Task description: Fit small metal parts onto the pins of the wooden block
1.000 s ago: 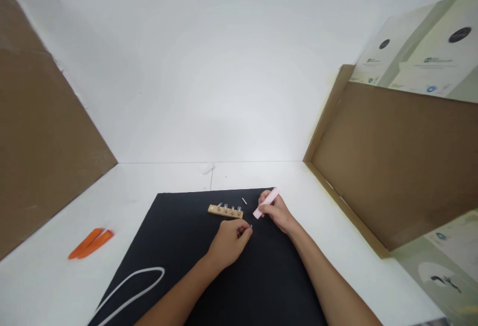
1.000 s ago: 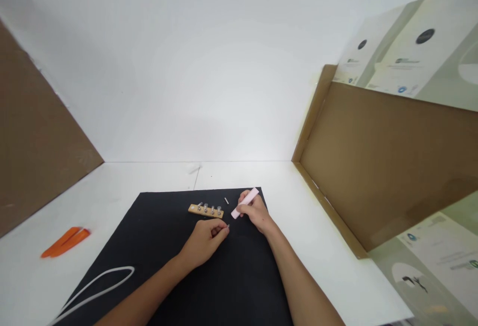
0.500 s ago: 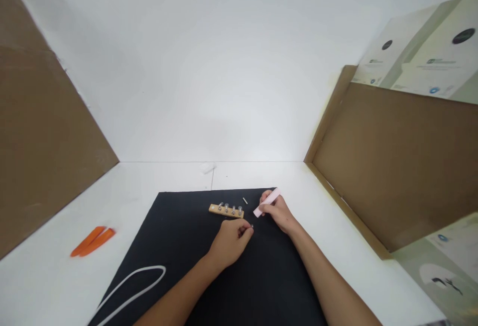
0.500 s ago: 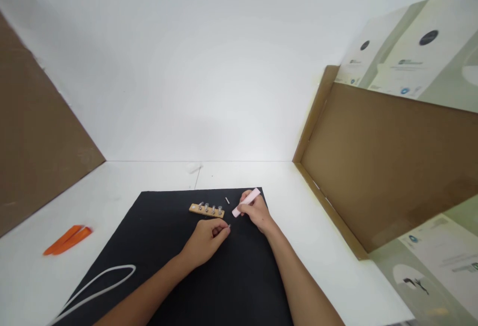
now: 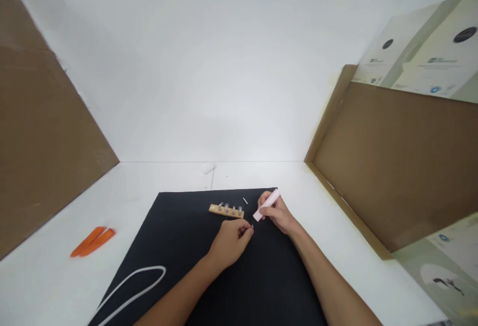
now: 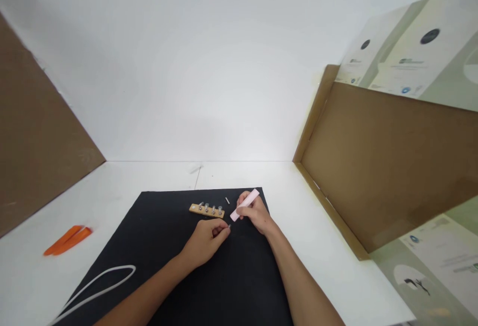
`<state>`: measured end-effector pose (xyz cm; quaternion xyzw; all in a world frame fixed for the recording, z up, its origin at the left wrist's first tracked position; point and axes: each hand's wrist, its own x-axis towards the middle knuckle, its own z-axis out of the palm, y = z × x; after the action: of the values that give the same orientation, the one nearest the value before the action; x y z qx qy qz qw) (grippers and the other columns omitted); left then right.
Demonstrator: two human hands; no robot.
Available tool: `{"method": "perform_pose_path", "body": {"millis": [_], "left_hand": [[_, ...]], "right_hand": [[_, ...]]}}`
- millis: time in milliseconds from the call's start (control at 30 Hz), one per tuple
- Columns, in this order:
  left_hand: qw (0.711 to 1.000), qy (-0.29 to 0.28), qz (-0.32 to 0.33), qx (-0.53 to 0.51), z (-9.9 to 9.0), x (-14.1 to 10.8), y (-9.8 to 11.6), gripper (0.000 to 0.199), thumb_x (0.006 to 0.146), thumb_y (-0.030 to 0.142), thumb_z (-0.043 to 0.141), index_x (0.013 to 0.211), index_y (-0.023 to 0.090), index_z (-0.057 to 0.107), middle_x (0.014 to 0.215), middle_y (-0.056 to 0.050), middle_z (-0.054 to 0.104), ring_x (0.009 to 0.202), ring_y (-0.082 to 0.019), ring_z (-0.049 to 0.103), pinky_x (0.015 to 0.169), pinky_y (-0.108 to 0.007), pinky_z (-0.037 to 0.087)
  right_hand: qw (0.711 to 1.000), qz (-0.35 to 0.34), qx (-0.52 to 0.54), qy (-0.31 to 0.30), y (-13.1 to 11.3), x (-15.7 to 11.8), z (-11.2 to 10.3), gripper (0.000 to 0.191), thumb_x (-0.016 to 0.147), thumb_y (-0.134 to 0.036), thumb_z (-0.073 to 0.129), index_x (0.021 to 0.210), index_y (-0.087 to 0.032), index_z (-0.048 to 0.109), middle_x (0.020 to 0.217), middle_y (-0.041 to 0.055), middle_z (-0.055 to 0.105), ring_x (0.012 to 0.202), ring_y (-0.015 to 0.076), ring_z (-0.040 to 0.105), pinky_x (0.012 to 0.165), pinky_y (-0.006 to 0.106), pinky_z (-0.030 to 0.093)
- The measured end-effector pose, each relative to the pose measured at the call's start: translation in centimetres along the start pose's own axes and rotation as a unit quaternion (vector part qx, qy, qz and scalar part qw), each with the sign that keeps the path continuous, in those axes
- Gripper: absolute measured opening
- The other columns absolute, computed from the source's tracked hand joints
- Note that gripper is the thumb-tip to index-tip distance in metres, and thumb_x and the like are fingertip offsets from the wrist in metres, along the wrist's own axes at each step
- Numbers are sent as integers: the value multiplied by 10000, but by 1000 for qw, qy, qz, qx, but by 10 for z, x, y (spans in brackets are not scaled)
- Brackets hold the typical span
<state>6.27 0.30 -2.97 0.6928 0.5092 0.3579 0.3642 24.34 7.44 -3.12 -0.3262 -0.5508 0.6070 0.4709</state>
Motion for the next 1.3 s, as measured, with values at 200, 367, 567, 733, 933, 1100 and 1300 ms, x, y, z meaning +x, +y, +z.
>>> {"method": "perform_pose_path", "body": {"millis": [200, 367, 567, 733, 933, 1100, 1300], "left_hand": [[1000, 0, 2, 2, 0, 0, -1, 264, 839, 341, 534, 733, 154, 686, 599, 4, 591, 561, -118, 482, 546, -224, 338], [1000, -5, 2, 4, -1, -1, 1, 267, 843, 338, 528, 717, 154, 676, 587, 10, 573, 556, -115, 471, 541, -221, 331], [1000, -4, 3, 6, -1, 0, 1, 254, 842, 326, 532, 727, 156, 681, 590, 10, 570, 551, -112, 465, 533, -219, 323], [1000, -5, 3, 8, -1, 0, 1, 257, 844, 331, 531, 730, 154, 678, 588, 8, 576, 551, -114, 468, 533, -220, 322], [1000, -7, 5, 2, -1, 0, 1, 254, 844, 317, 525, 720, 151, 673, 586, 10, 574, 549, -111, 470, 534, -223, 321], [1000, -10, 0, 2, -1, 0, 0, 250, 838, 312, 525, 730, 149, 681, 584, 13, 569, 548, -109, 465, 526, -221, 314], [1000, -6, -3, 4, 0, 1, 1, 253, 840, 316, 525, 732, 146, 678, 578, 13, 564, 540, -106, 459, 527, -219, 313]], "right_hand": [[995, -4, -77, 67, 1, 4, -2, 188, 603, -119, 660, 725, -188, 536, 624, -50, 545, 495, 97, 484, 472, 223, 385], [999, 6, -37, 8, 1, 2, -3, 200, 577, -105, 640, 707, -193, 516, 621, -50, 531, 497, 95, 457, 441, 210, 352], [1000, 10, 24, -11, 1, 0, 0, 212, 597, -131, 681, 730, -195, 528, 656, -37, 549, 514, 101, 481, 455, 218, 372], [997, -9, -11, 70, 6, 6, -4, 201, 604, -118, 670, 741, -189, 540, 651, -39, 566, 519, 103, 496, 476, 221, 393], [1000, 12, 10, 20, 1, 2, -4, 196, 593, -93, 641, 722, -189, 530, 629, -44, 544, 509, 99, 471, 446, 210, 357], [995, 27, 63, -71, -4, -4, 4, 218, 599, -117, 689, 733, -191, 533, 649, -36, 548, 524, 101, 477, 453, 210, 353], [998, -18, 13, 63, 5, 5, -3, 184, 612, -109, 669, 737, -182, 557, 664, -32, 567, 536, 102, 496, 484, 217, 394]]}}
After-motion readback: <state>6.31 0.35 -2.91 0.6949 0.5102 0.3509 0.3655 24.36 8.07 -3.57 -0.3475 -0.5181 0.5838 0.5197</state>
